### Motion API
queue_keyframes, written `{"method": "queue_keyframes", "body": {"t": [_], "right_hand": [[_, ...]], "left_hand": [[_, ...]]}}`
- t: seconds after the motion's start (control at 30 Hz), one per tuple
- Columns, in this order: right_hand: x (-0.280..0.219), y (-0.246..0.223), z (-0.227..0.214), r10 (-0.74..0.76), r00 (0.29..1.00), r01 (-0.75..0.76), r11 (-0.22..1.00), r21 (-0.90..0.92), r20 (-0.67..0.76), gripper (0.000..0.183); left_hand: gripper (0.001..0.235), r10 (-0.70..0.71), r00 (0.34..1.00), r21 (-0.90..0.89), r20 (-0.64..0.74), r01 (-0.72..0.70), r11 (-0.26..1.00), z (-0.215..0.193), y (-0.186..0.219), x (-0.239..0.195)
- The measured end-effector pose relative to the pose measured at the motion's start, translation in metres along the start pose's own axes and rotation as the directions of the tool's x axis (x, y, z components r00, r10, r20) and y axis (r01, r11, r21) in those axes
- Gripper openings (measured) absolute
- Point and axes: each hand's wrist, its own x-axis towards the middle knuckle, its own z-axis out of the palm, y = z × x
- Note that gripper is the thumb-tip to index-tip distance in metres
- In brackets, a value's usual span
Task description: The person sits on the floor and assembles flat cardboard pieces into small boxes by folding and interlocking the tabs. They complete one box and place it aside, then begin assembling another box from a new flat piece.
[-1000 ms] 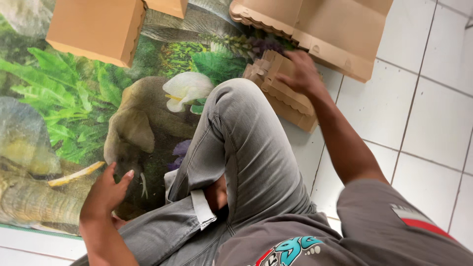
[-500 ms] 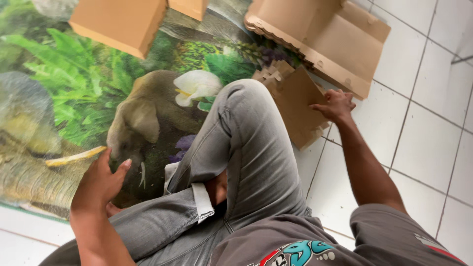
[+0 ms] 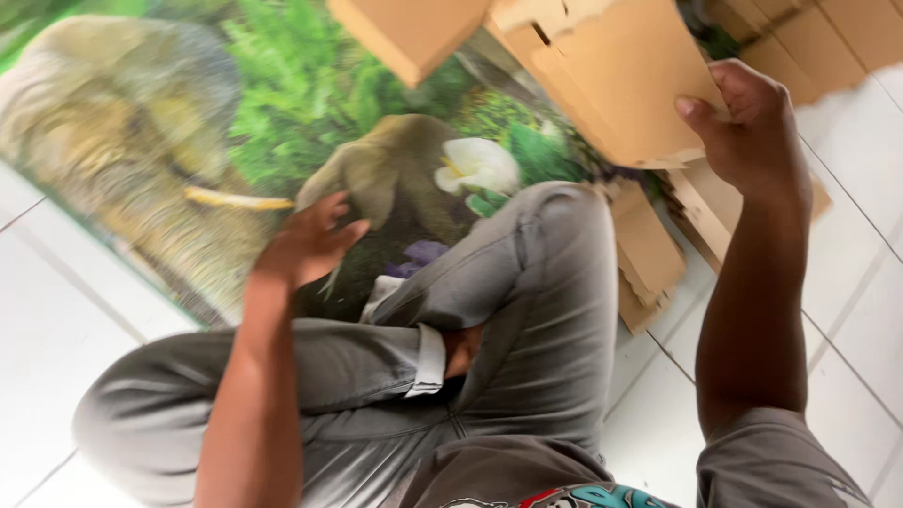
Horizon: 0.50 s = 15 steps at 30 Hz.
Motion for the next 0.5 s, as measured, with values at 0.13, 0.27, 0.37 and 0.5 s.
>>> {"method": "queue_keyframes", "body": {"t": [0.13, 0.27, 0.37, 0.5], "right_hand": [[0.061, -0.017, 0.100, -0.260, 0.962, 0.207, 0.895, 0.395, 0.084, 0.005], [0.113, 0.002, 0.241, -0.252, 0.940, 0.051, 0.773, 0.633, 0.231, 0.004], [0.108, -0.011, 0.311, -0.220, 0.915, -0.079, 0.724, 0.685, 0.338, 0.012], [0.078, -0.036, 0.344, -0.240, 0.891, 0.133, 0.950, 0.284, 0.387, 0.069]], "left_hand": [[0.041, 0.386, 0.883, -0.340, -0.265, -0.461, 0.820, 0.029, -0.025, 0.039], [0.034, 0.177, 0.905, -0.660, -0.388, -0.407, 0.632, 0.031, -0.033, 0.058], [0.041, -0.056, 0.898, -0.769, -0.437, -0.341, 0.541, 0.045, -0.063, 0.093], [0.045, -0.255, 0.914, -0.901, -0.315, -0.204, 0.382, 0.059, -0.057, 0.109]]}}
